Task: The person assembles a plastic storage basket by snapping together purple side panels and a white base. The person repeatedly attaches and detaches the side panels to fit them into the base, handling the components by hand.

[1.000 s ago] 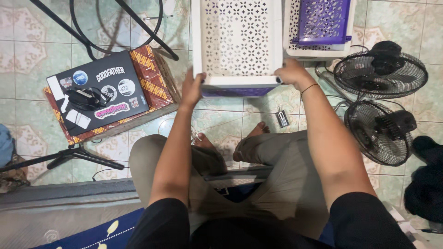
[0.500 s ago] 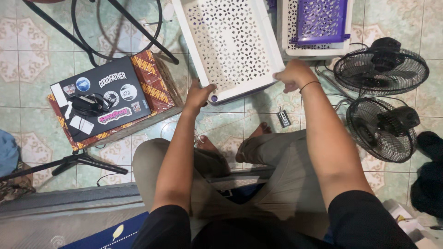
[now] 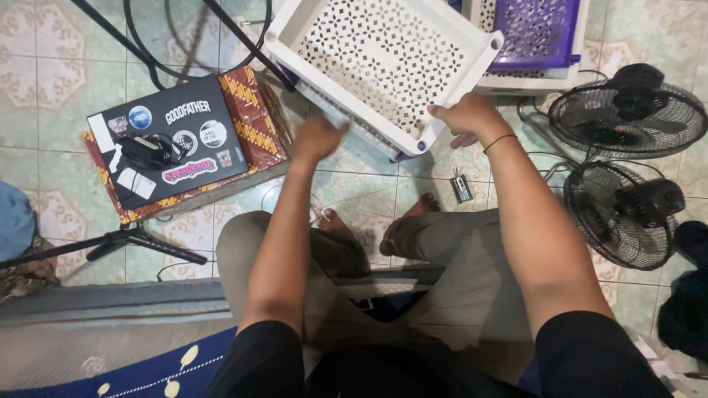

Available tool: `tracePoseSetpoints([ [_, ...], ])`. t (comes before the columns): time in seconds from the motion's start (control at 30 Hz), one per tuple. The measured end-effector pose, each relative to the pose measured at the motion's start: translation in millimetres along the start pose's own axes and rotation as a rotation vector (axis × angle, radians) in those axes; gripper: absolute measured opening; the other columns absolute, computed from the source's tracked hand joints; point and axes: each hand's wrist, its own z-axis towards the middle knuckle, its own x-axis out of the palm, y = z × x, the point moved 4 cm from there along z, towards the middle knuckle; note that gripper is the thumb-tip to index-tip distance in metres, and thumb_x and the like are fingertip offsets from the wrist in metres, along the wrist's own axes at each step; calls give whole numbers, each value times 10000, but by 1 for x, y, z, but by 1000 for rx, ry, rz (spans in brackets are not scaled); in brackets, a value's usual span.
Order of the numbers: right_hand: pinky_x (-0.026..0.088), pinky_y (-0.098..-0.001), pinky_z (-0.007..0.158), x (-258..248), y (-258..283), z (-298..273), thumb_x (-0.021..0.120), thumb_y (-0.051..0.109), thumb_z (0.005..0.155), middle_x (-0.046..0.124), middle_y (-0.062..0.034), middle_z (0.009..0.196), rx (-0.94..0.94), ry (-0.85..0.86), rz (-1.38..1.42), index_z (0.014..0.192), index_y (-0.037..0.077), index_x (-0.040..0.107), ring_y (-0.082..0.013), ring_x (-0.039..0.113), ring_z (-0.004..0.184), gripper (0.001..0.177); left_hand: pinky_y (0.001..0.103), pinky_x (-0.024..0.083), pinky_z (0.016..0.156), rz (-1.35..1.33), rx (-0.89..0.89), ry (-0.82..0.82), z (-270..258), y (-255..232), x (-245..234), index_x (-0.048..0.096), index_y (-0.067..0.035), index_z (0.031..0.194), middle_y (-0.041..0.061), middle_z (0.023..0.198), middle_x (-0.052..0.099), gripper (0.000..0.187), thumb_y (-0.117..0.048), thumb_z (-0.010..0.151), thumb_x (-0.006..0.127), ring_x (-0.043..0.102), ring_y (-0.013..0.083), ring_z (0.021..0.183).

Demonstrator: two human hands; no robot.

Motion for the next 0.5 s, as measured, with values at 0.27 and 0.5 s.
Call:
tracePoseSetpoints([
  [0.27, 573, -415, 654, -3, -15, 40, 801, 297, 893, 769, -214, 951, -505, -351, -233, 1113, -19, 753, -314, 725, 738, 387, 471, 549, 833, -277, -68, -420, -19, 1, -54, 652, -24, 1065, 189, 961, 756, 391, -320, 825, 742, 712, 393, 946],
  [0.5, 597, -350, 630, -3, -18, 31, 610, 390, 1108, 798, -245, 990, -155, -123, -133, 1307, -3, 681, -269, 768, 739, 447, 474, 544, 848, -214, -92, -492, -2, 30, -60, 673, -54, 1093, 217, 1019, 739, 280, -170, 838, 659, 704, 399, 996],
])
